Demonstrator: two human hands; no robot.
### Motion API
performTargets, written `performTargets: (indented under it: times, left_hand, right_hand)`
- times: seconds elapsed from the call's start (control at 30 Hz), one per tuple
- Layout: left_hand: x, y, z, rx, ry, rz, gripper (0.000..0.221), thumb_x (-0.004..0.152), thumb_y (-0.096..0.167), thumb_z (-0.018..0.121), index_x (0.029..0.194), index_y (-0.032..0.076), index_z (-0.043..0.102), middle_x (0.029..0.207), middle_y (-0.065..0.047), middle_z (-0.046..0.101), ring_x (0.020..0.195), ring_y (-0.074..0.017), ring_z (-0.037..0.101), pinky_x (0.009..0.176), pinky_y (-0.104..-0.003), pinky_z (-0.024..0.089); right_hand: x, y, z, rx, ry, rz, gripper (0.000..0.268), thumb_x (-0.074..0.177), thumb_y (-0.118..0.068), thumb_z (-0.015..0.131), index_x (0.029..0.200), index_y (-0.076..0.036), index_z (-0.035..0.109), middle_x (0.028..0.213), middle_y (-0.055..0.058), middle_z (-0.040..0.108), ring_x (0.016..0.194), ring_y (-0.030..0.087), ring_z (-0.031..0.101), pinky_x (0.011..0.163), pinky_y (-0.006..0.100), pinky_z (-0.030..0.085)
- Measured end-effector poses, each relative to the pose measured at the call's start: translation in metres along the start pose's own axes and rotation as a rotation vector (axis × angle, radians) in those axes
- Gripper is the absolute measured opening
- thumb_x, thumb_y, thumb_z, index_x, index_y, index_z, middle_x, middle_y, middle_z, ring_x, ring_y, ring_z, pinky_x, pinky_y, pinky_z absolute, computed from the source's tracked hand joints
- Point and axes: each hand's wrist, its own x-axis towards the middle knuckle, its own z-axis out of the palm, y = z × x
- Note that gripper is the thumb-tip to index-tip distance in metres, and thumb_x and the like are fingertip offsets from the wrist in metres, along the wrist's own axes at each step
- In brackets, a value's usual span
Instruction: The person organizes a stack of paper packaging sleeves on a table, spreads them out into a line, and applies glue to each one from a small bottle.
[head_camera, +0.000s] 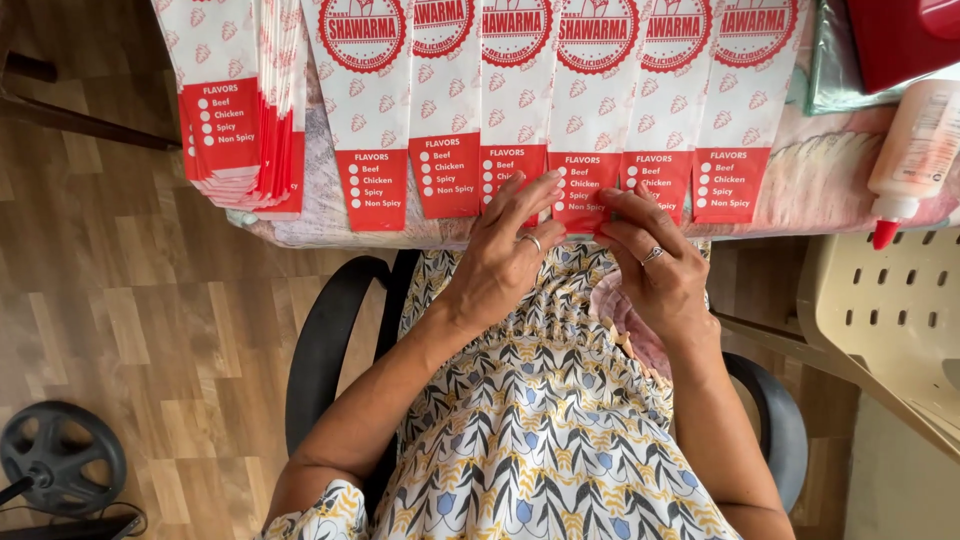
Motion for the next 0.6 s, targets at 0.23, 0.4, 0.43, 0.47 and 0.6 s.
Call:
performTargets:
  times: [0.23, 0.4, 0.43, 0.47, 0.6]
  left_hand:
    - [0.011, 0.007, 0.004, 0.031, -0.014, -0.12, 0.004, 0.093, 0.002, 0.073, 0.094, -0.001, 0.071, 0.125, -0.013, 0.058, 0.122, -0.0246, 0.065, 0.124, -0.049, 0.031]
    - [0.017, 0.005, 0.01, -0.084, 0.055, -0.266, 0.011, 0.084, 0.0, 0.078, 0.081, 0.0, 0.067, 0.112, -0.009, 0.056, 0.118, -0.0271, 0.062, 0.115, -0.046, 0.04]
    - [0.02, 0.007, 0.007, -0.084, 0.055, -0.266, 0.011, 0.084, 0.0, 0.078, 0.081, 0.0, 0.067, 0.112, -0.009, 0.056, 0.118, -0.0271, 0.062, 0.115, -0.046, 0.04]
    - [0.023, 0.009, 0.004, -0.106, 0.063, -0.286, 0.012, 0.084, -0.001, 0.078, 0.084, 0.0, 0.067, 0.112, -0.009, 0.055, 0.118, -0.0278, 0.061, 0.113, -0.046, 0.041]
    - [0.028, 0.014, -0.001, -0.165, 0.061, -0.344, 0.018, 0.081, -0.009, 0.077, 0.094, -0.002, 0.065, 0.11, -0.01, 0.053, 0.119, -0.0317, 0.059, 0.109, -0.046, 0.044]
  right_hand:
    - [0.011, -0.01, 0.003, 0.037, 0.057, 0.076, 0.007, 0.097, 0.005, 0.074, 0.092, 0.009, 0.072, 0.112, 0.021, 0.073, 0.105, 0.038, 0.072, 0.104, 0.054, 0.054]
    - [0.008, -0.002, 0.008, 0.097, 0.123, 0.203, 0.018, 0.09, 0.006, 0.086, 0.086, 0.005, 0.068, 0.108, 0.019, 0.073, 0.098, 0.035, 0.072, 0.089, 0.044, 0.06]
    - [0.012, -0.005, 0.008, 0.097, 0.124, 0.203, 0.018, 0.09, 0.006, 0.086, 0.086, 0.005, 0.068, 0.108, 0.019, 0.073, 0.098, 0.035, 0.072, 0.089, 0.044, 0.06]
    - [0.015, -0.009, 0.008, 0.109, 0.139, 0.213, 0.018, 0.089, 0.008, 0.085, 0.089, 0.006, 0.068, 0.106, 0.02, 0.073, 0.1, 0.036, 0.072, 0.089, 0.045, 0.059]
    - [0.02, -0.012, 0.019, 0.0, 0.136, 0.179, 0.027, 0.094, -0.009, 0.086, 0.104, 0.005, 0.065, 0.109, 0.019, 0.067, 0.106, 0.04, 0.067, 0.087, 0.048, 0.056]
